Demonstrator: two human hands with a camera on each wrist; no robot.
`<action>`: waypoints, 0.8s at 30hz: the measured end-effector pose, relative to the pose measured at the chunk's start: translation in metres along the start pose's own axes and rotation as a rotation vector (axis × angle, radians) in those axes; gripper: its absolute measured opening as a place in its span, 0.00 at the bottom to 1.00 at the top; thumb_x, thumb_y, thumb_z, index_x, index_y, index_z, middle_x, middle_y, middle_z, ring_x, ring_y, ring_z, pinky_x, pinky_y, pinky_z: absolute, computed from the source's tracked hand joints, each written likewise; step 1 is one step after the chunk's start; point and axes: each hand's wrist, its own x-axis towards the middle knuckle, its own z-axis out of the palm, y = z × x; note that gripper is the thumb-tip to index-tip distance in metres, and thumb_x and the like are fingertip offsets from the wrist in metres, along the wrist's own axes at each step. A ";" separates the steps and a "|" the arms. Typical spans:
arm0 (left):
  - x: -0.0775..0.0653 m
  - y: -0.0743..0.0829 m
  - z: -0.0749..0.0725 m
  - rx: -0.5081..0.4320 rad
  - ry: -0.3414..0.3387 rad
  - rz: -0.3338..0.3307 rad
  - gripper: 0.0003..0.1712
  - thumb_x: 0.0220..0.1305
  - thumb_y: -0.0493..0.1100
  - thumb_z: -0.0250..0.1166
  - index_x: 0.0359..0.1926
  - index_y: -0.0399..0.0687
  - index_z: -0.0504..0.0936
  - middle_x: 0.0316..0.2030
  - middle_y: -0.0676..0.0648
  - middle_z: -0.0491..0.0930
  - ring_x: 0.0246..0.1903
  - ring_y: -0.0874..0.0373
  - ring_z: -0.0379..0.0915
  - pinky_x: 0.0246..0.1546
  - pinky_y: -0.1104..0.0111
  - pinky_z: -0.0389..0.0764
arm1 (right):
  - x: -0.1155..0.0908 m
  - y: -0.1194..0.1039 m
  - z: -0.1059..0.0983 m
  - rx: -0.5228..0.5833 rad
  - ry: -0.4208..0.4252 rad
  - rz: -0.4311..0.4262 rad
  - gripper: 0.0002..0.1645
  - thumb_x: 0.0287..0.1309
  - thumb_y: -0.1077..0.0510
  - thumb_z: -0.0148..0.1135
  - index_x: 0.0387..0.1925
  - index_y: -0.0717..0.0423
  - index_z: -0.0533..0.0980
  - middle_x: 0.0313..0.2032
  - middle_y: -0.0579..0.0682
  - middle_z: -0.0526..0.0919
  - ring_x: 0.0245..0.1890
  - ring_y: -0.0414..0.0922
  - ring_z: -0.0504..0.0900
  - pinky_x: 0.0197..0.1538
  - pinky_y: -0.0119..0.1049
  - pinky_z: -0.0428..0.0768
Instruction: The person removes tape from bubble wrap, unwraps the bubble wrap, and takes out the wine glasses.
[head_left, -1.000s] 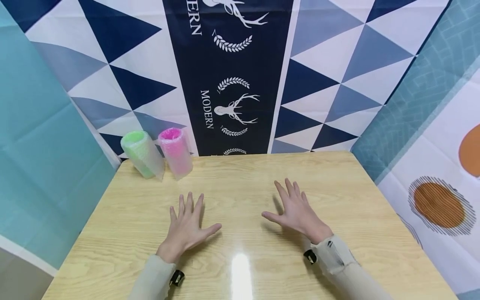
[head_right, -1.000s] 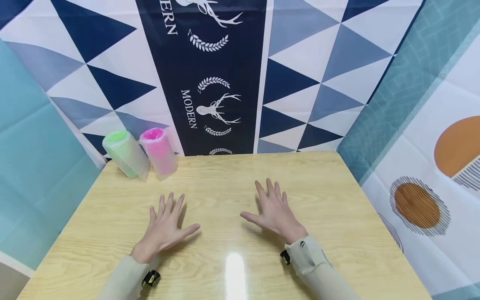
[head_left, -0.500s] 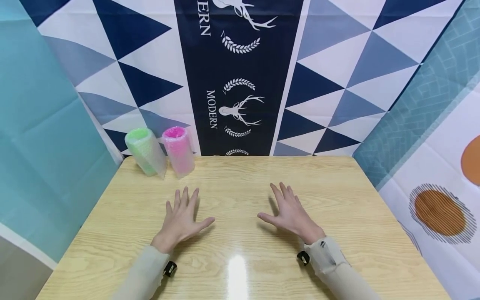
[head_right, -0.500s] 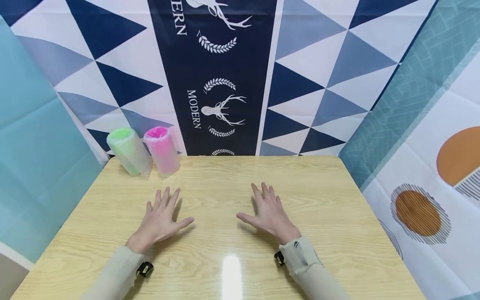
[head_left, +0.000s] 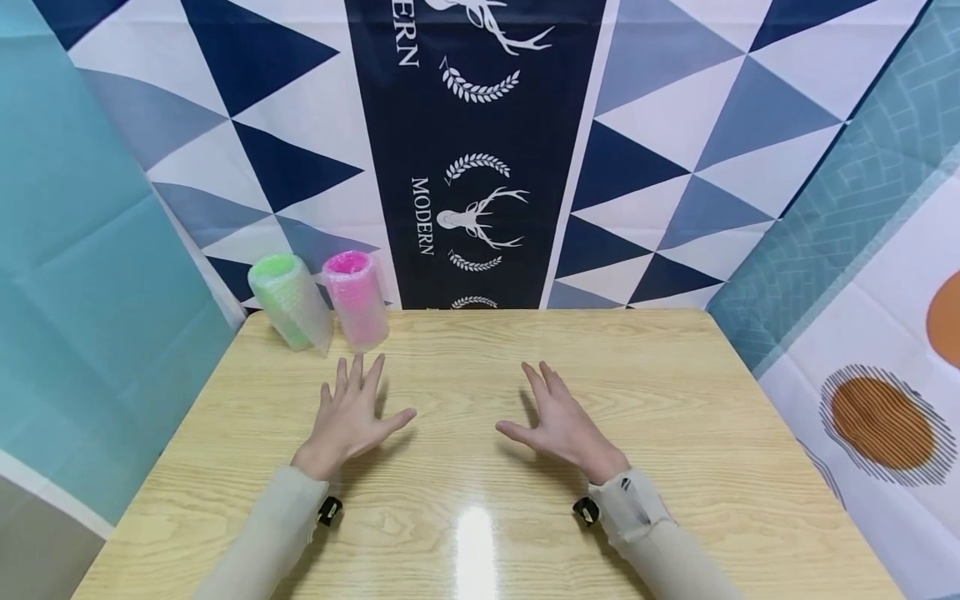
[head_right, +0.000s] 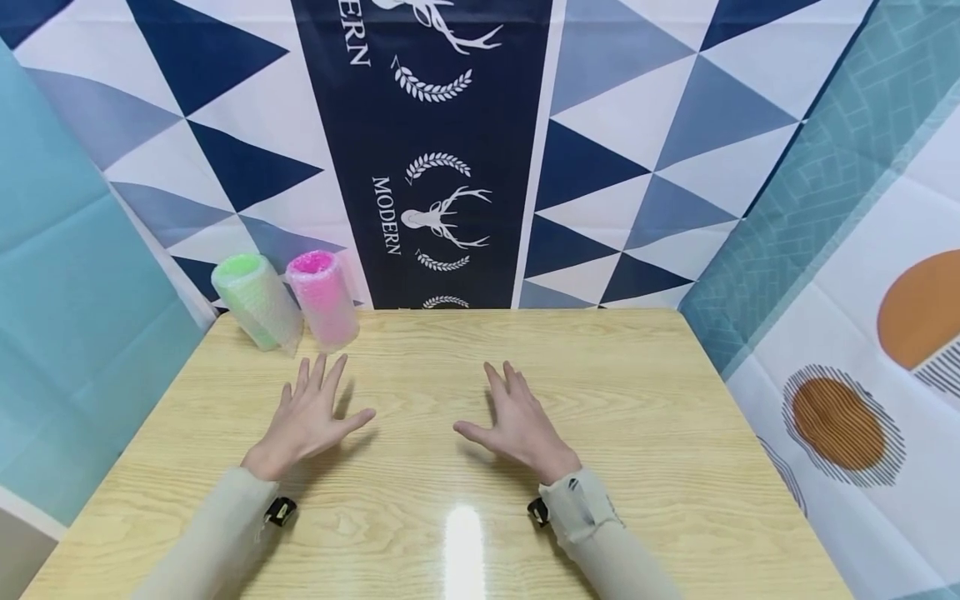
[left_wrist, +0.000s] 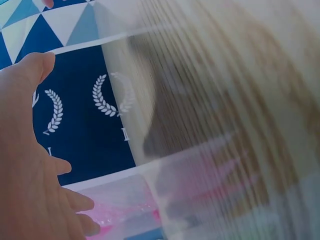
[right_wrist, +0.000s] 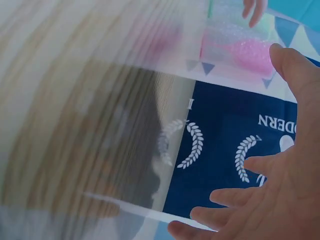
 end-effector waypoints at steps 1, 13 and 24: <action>0.002 -0.001 -0.001 0.002 0.002 -0.001 0.66 0.59 0.84 0.54 0.83 0.52 0.43 0.82 0.33 0.37 0.79 0.28 0.29 0.70 0.23 0.44 | 0.000 -0.001 0.001 0.006 -0.006 0.001 0.69 0.53 0.17 0.60 0.83 0.49 0.47 0.80 0.66 0.47 0.78 0.68 0.53 0.71 0.71 0.65; 0.020 -0.012 -0.006 0.028 0.102 0.035 0.65 0.60 0.79 0.59 0.83 0.47 0.44 0.81 0.33 0.29 0.79 0.27 0.28 0.67 0.22 0.50 | 0.001 -0.016 0.012 0.068 -0.040 -0.008 0.69 0.52 0.18 0.61 0.83 0.46 0.47 0.81 0.62 0.46 0.79 0.65 0.54 0.72 0.69 0.65; 0.045 -0.018 -0.044 0.044 0.190 0.076 0.66 0.61 0.78 0.59 0.83 0.43 0.42 0.81 0.33 0.28 0.79 0.28 0.26 0.69 0.23 0.50 | -0.001 -0.028 0.022 0.087 -0.051 -0.025 0.69 0.50 0.16 0.61 0.83 0.44 0.48 0.81 0.61 0.47 0.79 0.63 0.53 0.74 0.67 0.63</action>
